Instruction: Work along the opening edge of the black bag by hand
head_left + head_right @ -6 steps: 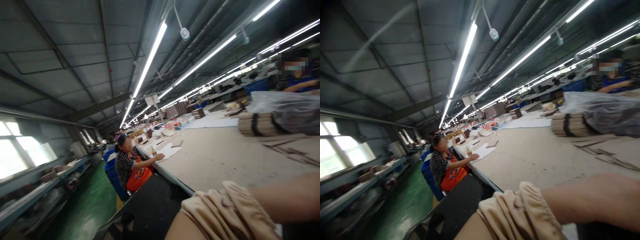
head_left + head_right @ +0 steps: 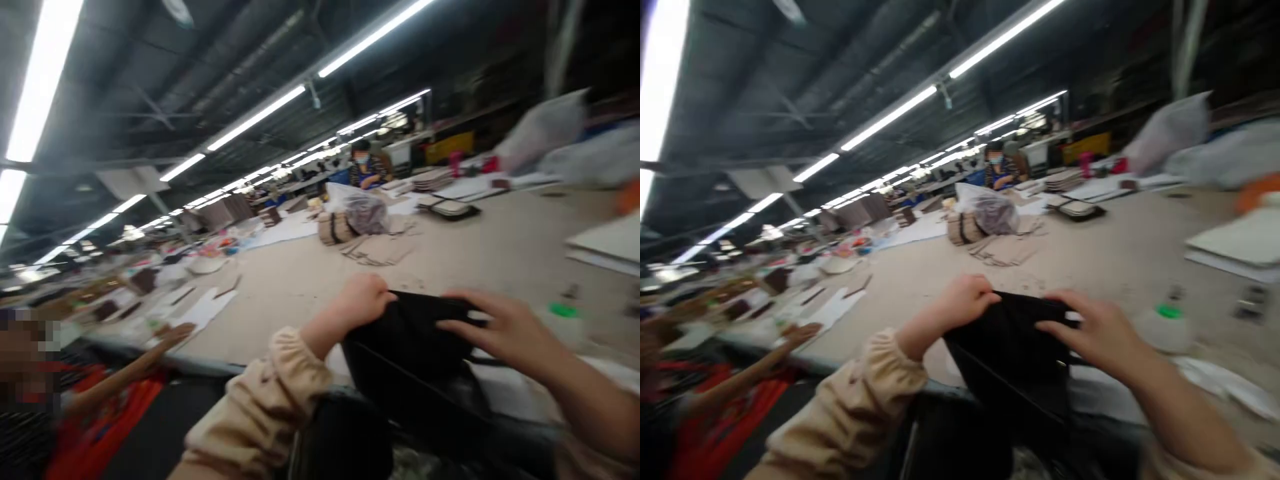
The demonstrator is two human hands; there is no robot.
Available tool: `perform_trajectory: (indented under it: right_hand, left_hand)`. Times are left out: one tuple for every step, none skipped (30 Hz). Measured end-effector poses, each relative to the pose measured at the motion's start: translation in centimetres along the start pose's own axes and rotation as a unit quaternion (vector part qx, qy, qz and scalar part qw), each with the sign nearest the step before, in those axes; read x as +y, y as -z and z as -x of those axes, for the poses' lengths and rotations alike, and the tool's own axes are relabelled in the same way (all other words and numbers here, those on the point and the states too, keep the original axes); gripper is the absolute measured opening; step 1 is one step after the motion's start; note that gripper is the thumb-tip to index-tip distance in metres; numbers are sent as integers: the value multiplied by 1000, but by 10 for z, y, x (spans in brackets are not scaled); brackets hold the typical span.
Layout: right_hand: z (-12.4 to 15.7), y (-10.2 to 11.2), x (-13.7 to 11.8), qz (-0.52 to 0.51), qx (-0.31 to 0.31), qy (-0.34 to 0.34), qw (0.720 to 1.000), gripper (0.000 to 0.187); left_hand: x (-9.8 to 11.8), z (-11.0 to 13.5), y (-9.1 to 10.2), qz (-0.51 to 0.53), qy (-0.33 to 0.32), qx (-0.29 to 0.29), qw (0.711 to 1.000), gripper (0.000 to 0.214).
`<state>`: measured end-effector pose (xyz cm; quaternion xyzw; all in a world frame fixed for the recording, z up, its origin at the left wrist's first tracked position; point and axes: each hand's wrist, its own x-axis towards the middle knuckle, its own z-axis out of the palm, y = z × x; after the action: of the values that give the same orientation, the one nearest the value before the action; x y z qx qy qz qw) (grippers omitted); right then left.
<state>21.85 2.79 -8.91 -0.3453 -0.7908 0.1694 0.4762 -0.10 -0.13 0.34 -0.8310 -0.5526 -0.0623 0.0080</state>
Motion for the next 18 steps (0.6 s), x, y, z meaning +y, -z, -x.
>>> perform_trajectory:
  right_hand:
    - [8,13,-3,10,-57,-17,998,27]
    - [11,19,-6,17,-79,-33,996,31]
    - [11,21,-8,25,-83,-39,996,35]
    - [9,19,-9,34,-91,-44,994,36]
    - [7,16,-10,41,-86,-44,994,36]
    - [4,13,-10,47,-79,-38,995,33]
    - [3,10,-11,49,-73,-31,996,28]
    - [2,8,-12,48,-65,-24,996,23]
    - [3,7,-13,45,-59,-18,997,18]
    - [3,7,-13,45,-54,-16,997,16]
    - [3,7,-14,49,-50,-17,997,18]
    - [4,8,-15,57,-47,-19,997,22]
    - [4,8,-16,69,-45,-18,996,27]
    - [4,8,-16,82,-45,-14,995,31]
    - [3,8,-17,95,-45,-9,994,35]
    - [3,8,-17,105,-44,-4,993,37]
    - [3,7,-18,112,-44,0,993,38]
    - [2,7,-18,116,-44,1,992,39]
  left_hand:
    - [-5,-2,-1,22,-4,12,1000,23]
    - [-10,-4,-3,40,-12,18,999,21]
    - [-14,-5,-4,49,-21,23,998,21]
    - [-16,-6,-4,54,-26,26,998,20]
    - [-15,-5,-4,55,-28,28,998,20]
    - [-14,-4,-3,52,-27,29,998,20]
    - [-12,-3,-2,48,-25,30,998,21]
    - [-11,-2,-1,43,-24,30,998,21]
    - [-9,-1,0,39,-25,30,998,22]
    - [-9,-1,0,36,-26,29,999,23]
    - [-9,-1,-1,37,-28,29,999,23]
    - [-10,-2,-1,40,-28,29,998,23]
    - [-11,-2,-2,44,-28,29,998,23]
    - [-11,-2,-2,49,-28,30,998,22]
    - [-12,-2,-3,54,-29,31,998,22]
    - [-12,-2,-3,57,-30,32,997,21]
    - [-12,-2,-3,59,-30,33,997,21]
    - [-12,-2,-3,61,-30,34,997,21]
